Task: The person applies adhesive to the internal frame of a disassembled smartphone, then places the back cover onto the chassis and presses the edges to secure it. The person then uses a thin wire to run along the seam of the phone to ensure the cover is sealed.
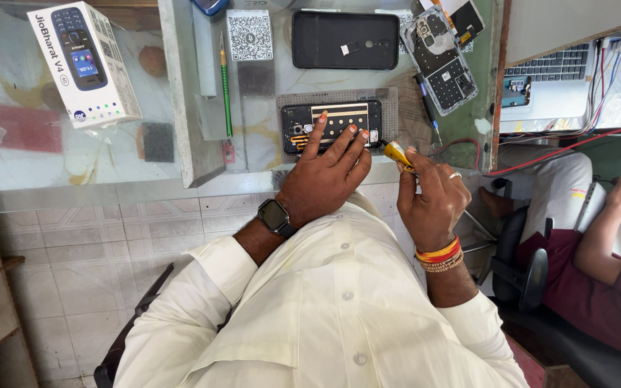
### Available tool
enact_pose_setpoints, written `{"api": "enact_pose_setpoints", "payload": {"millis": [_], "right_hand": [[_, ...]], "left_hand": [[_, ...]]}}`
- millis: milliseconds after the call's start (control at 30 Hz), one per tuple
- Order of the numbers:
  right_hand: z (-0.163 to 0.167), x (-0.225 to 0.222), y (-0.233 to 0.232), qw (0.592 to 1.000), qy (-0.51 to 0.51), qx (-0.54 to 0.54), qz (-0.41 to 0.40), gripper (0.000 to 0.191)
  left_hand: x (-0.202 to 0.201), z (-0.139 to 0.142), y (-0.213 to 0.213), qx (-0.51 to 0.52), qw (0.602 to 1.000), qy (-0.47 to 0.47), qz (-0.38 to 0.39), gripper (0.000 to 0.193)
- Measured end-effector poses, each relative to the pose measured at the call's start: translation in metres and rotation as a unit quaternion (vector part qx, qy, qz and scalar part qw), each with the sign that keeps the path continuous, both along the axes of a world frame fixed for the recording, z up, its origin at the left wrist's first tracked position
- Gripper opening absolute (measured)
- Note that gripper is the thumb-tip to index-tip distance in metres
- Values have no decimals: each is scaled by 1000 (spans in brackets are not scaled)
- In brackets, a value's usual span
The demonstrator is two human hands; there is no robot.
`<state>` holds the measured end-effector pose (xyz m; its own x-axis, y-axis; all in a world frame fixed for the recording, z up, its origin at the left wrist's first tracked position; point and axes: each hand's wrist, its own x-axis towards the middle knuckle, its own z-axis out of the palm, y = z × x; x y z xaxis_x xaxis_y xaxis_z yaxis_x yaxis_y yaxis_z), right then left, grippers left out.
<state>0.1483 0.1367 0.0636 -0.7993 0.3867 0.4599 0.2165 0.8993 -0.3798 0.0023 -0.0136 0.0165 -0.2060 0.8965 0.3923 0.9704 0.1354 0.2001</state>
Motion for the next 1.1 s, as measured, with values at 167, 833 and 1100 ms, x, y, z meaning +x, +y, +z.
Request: {"api": "enact_pose_setpoints", "payload": {"millis": [167, 833, 1100], "right_hand": [[-2, 0, 0, 1000, -5, 6, -6, 22], [7, -16, 2, 1000, 3, 13, -8, 22], [9, -23, 5, 1000, 7, -8, -6, 18]], "left_hand": [[0, -1, 1, 1, 1000, 6, 0, 24], [-5, 17, -6, 6, 1000, -5, -8, 29], [-6, 20, -7, 7, 1000, -11, -4, 31]]}}
